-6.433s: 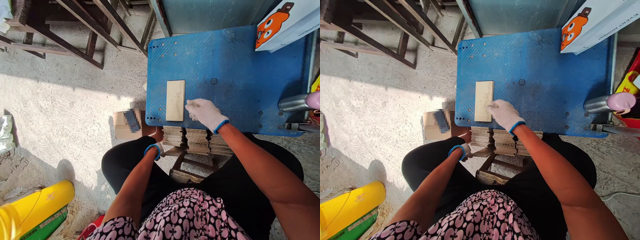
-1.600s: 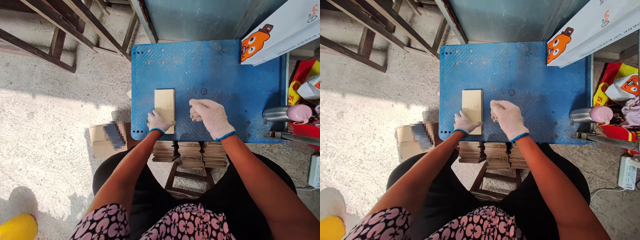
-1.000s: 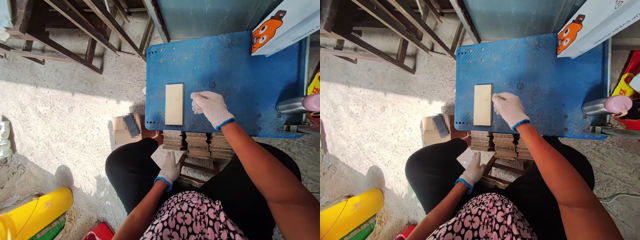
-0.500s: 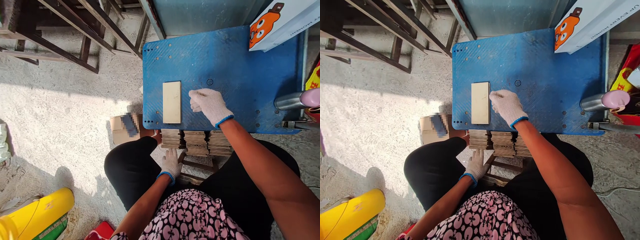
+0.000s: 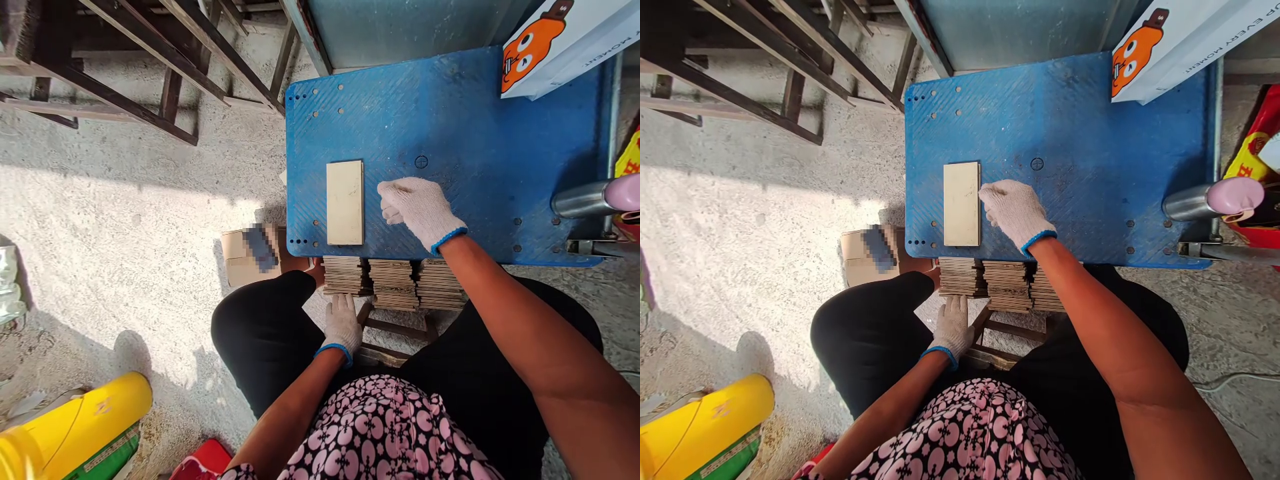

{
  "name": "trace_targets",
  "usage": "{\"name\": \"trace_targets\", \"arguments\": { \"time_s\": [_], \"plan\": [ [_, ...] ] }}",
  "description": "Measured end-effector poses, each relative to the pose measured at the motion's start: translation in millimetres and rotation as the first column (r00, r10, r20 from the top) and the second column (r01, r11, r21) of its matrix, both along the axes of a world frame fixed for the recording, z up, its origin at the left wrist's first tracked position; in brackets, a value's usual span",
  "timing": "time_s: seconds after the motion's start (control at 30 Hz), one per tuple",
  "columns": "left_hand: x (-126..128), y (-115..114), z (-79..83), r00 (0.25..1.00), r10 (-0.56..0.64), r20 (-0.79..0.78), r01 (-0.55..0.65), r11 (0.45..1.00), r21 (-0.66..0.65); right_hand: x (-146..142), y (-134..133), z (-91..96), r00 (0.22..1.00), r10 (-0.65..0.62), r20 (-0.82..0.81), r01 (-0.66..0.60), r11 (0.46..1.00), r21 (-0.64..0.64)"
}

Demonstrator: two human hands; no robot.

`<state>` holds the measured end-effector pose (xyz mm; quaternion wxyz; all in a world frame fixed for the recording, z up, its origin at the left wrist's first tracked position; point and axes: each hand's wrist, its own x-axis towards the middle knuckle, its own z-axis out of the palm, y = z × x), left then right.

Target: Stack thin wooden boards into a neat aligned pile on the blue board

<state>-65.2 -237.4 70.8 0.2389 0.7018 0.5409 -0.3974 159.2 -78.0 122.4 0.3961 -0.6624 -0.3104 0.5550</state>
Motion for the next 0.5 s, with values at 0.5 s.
{"name": "trace_targets", "arguments": {
  "time_s": [0.5],
  "plan": [
    [3.5, 24.5, -21.1, 0.989, -0.018, -0.149, -0.009, 0.984, -0.179, 4.3, -2.3, 0.8, 0.994, 0.091, 0.056, -0.092, 0.996, 0.003]
  ]
}}
